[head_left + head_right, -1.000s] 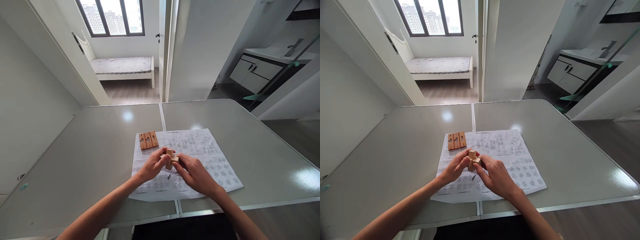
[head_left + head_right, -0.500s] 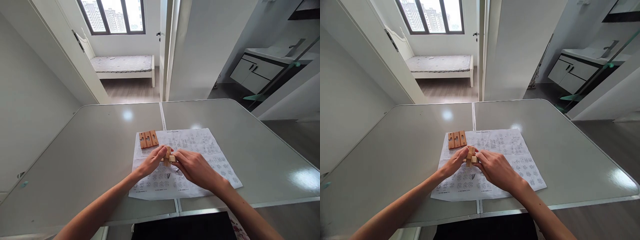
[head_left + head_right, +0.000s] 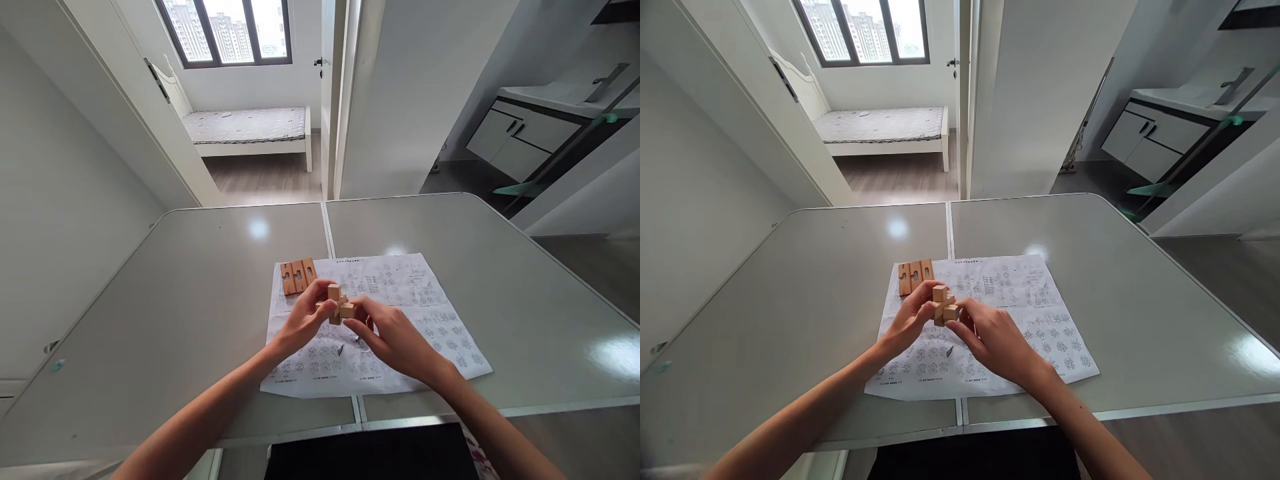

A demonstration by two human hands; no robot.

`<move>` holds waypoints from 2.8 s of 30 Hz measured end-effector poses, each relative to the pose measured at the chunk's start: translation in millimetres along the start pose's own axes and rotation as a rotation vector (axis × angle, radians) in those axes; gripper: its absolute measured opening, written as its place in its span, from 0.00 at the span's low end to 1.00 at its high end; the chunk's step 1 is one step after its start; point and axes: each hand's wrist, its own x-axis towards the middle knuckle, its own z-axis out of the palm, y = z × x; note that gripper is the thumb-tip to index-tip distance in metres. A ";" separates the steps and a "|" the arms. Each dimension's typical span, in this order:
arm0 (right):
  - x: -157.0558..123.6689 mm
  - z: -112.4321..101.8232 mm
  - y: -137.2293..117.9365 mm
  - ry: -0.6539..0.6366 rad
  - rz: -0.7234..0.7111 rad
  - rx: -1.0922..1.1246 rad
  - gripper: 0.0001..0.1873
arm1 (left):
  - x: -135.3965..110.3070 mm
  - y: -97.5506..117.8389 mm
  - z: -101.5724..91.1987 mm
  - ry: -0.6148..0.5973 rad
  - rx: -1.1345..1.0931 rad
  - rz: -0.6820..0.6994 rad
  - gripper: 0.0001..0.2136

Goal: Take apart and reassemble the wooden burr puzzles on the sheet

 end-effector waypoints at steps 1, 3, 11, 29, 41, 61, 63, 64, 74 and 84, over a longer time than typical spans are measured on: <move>-0.9 0.0 -1.0 -0.011 0.041 0.079 0.12 | -0.3 -0.8 0.3 -0.007 -0.020 0.011 0.32; -2.3 0.2 -3.0 -0.017 0.085 0.173 0.14 | -0.5 -3.0 0.5 -0.017 -0.036 0.027 0.32; -5.6 2.9 3.4 0.111 0.108 0.098 0.16 | 1.2 -10.3 -0.7 -0.081 0.036 0.113 0.30; -8.1 9.5 4.2 0.122 0.188 0.458 0.17 | -1.1 -8.7 1.8 -0.059 0.014 0.061 0.28; -4.2 15.9 29.0 0.042 0.339 0.892 0.23 | -2.2 -9.7 5.6 -0.170 0.057 -0.041 0.35; 52.2 7.3 42.0 0.307 0.257 0.466 0.25 | 6.4 -5.5 6.2 0.093 -0.274 -0.184 0.31; 56.3 8.0 46.8 0.242 0.301 0.403 0.23 | 7.4 -2.9 7.3 0.120 -0.377 -0.219 0.28; 58.8 8.9 48.6 0.187 0.317 0.354 0.21 | 7.8 -1.9 7.7 0.132 -0.413 -0.235 0.26; 97.4 25.4 47.4 0.073 0.447 0.109 0.11 | 8.1 -5.0 5.7 0.182 -0.519 -0.260 0.14; 102.7 30.9 53.8 0.093 0.465 0.151 0.11 | 10.2 -9.9 0.6 0.199 -0.472 -0.199 0.18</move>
